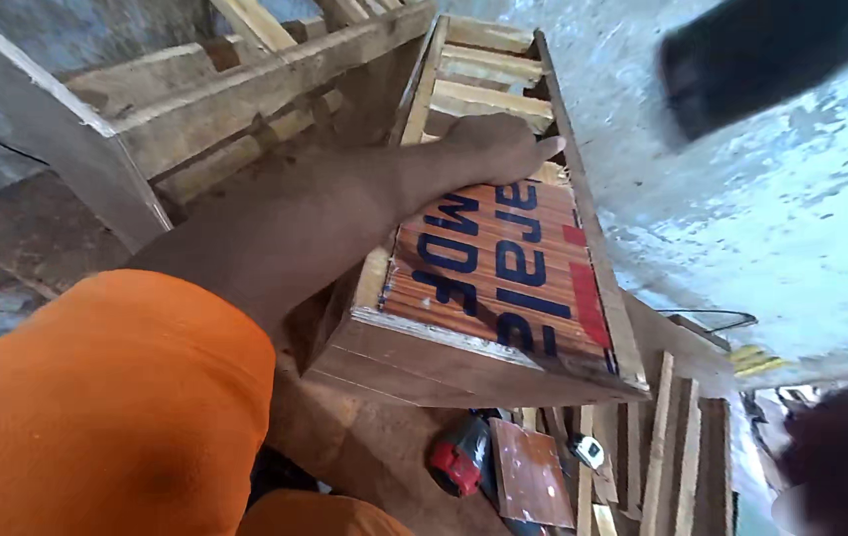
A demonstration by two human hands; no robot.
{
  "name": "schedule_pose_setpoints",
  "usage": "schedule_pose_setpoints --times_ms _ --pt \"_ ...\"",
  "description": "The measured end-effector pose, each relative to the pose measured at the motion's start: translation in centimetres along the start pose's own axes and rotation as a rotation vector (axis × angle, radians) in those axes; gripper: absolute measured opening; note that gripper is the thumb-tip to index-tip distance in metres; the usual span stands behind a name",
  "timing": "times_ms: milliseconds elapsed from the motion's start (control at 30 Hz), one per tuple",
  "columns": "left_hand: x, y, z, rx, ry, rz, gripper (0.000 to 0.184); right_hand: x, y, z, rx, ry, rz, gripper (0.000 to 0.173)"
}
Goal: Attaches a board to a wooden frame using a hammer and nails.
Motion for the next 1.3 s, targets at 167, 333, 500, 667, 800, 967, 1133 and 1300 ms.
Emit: schedule_pose_setpoints --times_ms 167,333,500,667,800,967,1133,1300 --pt "-0.3 -0.1 -0.4 -0.002 0.026 -0.05 0.075 -0.8 4.1 3.7 -0.262 0.143 -0.353 0.044" --pt "-0.9 0.3 0.5 0.034 0.072 -0.032 0.073 -1.9 2.2 3.9 -0.081 0.094 -0.225 0.054" --pt "-0.6 -0.1 -0.2 0.015 0.057 -0.071 0.073 -1.8 4.1 3.0 -0.308 0.242 -0.39 0.044" --pt "-0.6 -0.1 0.2 -0.01 0.042 -0.051 0.074 -2.5 2.7 2.0 -0.088 0.207 -0.234 0.051" --pt "-1.2 1.2 2.4 0.153 0.103 0.032 0.081 -2.7 2.4 1.2 0.237 0.106 0.045 0.04" --pt "-1.4 1.2 1.1 0.096 0.393 0.147 0.072 1.0 5.1 -4.4 0.678 0.185 0.319 0.025" --pt "-0.6 3.1 -4.9 0.011 0.525 0.201 0.078 5.0 8.4 -8.7 0.858 0.206 0.36 0.026" --pt "0.5 5.2 -12.3 -0.022 0.502 0.246 0.086 7.7 8.7 -10.7 0.784 0.275 0.226 0.029"
Point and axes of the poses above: each hand's wrist, its own z-axis towards the middle knuckle, its own y-axis out of the palm, x = y × z, the point moved 2 cm from there along z, towards the middle knuckle, and after that the axes turned 14 degrees about -x, right-handed, at the moved point
